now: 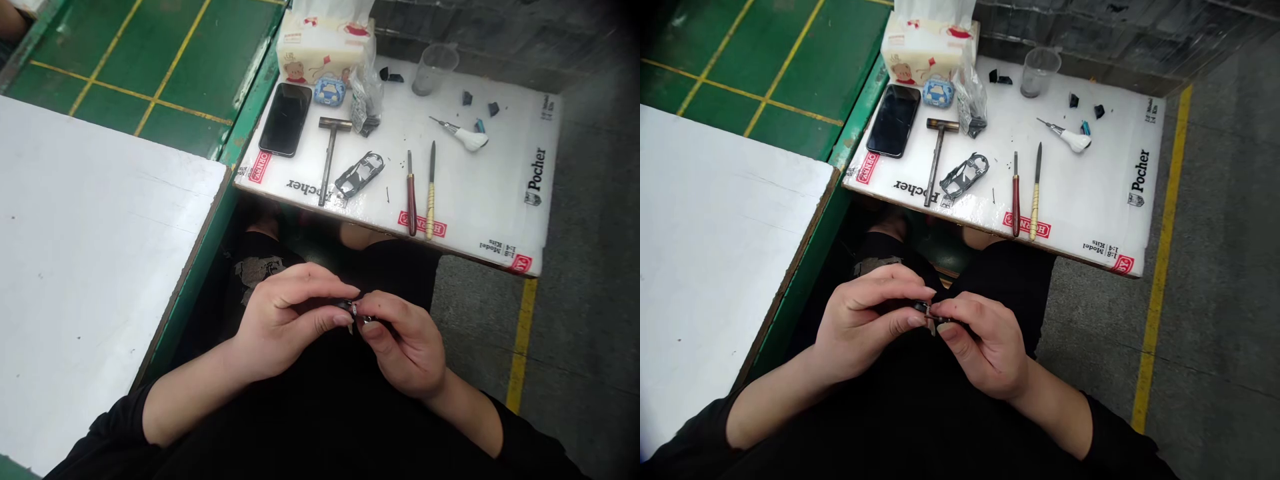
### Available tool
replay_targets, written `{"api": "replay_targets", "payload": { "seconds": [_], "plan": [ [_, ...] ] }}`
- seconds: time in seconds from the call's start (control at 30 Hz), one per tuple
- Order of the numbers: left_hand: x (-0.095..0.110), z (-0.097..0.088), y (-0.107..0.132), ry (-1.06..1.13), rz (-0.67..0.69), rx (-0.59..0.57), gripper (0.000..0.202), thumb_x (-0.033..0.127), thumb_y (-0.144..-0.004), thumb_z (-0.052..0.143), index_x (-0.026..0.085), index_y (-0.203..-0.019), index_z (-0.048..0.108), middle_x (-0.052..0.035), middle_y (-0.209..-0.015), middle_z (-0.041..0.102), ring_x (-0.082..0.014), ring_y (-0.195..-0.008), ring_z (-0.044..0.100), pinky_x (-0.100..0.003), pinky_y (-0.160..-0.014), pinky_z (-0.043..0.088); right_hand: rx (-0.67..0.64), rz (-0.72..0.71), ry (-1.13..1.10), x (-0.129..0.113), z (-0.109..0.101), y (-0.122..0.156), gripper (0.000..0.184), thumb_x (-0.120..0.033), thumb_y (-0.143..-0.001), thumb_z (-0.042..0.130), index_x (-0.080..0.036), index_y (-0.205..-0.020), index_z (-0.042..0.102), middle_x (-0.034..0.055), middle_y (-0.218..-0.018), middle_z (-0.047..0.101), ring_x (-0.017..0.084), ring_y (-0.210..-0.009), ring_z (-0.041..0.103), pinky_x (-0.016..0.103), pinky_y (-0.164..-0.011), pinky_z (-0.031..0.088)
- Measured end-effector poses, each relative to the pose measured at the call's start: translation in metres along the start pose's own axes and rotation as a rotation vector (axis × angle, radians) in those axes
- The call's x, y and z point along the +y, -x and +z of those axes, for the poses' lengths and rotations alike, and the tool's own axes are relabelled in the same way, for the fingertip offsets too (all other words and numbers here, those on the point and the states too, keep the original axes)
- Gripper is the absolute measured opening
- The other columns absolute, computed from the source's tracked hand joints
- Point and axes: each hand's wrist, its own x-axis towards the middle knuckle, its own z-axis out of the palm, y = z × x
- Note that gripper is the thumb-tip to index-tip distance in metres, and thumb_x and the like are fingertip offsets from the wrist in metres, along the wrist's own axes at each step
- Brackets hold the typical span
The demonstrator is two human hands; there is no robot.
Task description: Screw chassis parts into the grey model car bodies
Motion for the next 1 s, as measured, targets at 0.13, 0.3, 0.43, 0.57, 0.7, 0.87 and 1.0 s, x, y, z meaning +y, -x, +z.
{"api": "replay_targets", "payload": {
  "seconds": [0.13,0.3,0.43,0.57,0.7,0.87,1.0],
  "plan": [
    [0.0002,0.0008,-0.0002,-0.015,0.042,-0.028,0.016,0.021,-0.099,0.094,0.022,-0.115,0.093,-0.0072,-0.106,0.087,-0.018,-0.092,0.082,-0.028,-0.085,0.07,-0.001,-0.031,-0.052,0.0005,0.0062,-0.0005,0.017,-0.026,-0.117,0.065,-0.025,-0.13,0.076,0.0031,-0.096,0.082,0.016,-0.073,0.075,0.029,-0.065,0.061],
    [0.002,0.001,-0.002,-0.026,0.054,-0.076,0.012,0.021,-0.101,0.092,0.022,-0.113,0.091,-0.0072,-0.107,0.086,-0.0185,-0.094,0.081,-0.029,-0.088,0.069,-0.018,-0.052,-0.069,-0.0021,0.0078,-0.0041,0.015,-0.025,-0.117,0.061,-0.026,-0.127,0.073,0.0015,-0.089,0.078,0.017,-0.073,0.075,0.03,-0.065,0.062],
    [0.0033,0.0006,-0.0029,-0.025,0.064,-0.1,0.015,0.026,-0.096,0.098,0.022,-0.109,0.091,-0.0065,-0.103,0.084,-0.0184,-0.091,0.081,-0.029,-0.086,0.07,-0.043,-0.07,-0.033,-0.0041,0.0066,-0.0066,0.014,-0.021,-0.115,0.061,-0.025,-0.123,0.072,0.0022,-0.092,0.079,0.017,-0.073,0.075,0.029,-0.066,0.063],
    [0.0035,0.0001,-0.0017,-0.038,0.081,-0.103,0.019,0.026,-0.094,0.1,0.023,-0.111,0.092,-0.0063,-0.101,0.086,-0.0181,-0.086,0.082,-0.029,-0.082,0.071,-0.042,-0.111,-0.028,-0.0025,0.0069,-0.0055,0.018,-0.022,-0.114,0.062,-0.026,-0.126,0.074,0.0026,-0.092,0.081,0.019,-0.073,0.076,0.031,-0.067,0.065],
    [0.0019,0.0001,0.0008,-0.056,0.118,-0.084,0.021,0.027,-0.094,0.1,0.024,-0.114,0.093,-0.0063,-0.1,0.086,-0.0186,-0.086,0.083,-0.029,-0.08,0.072,-0.029,-0.114,-0.023,-0.0004,0.0074,-0.0033,0.021,-0.023,-0.114,0.062,-0.028,-0.131,0.073,0.0019,-0.09,0.081,0.019,-0.072,0.078,0.032,-0.067,0.065],
    [-0.0001,0.0006,0.004,-0.038,0.152,-0.086,0.027,0.021,-0.092,0.101,0.023,-0.117,0.092,-0.005,-0.097,0.083,-0.0177,-0.085,0.082,-0.028,-0.078,0.071,-0.03,-0.149,0.004,-0.0001,0.0076,-0.0046,0.016,-0.026,-0.117,0.059,-0.025,-0.126,0.072,0.0017,-0.087,0.079,0.018,-0.07,0.075,0.031,-0.066,0.064],
    [0.0015,0.0009,0.0056,-0.06,0.161,-0.099,0.028,0.021,-0.092,0.1,0.024,-0.119,0.092,-0.0045,-0.097,0.083,-0.0175,-0.084,0.081,-0.027,-0.076,0.071,-0.046,-0.16,0.001,-0.0005,0.0079,-0.0055,0.017,-0.027,-0.118,0.057,-0.026,-0.125,0.072,0.0013,-0.087,0.078,0.018,-0.07,0.075,0.032,-0.066,0.064]
  ]
}}
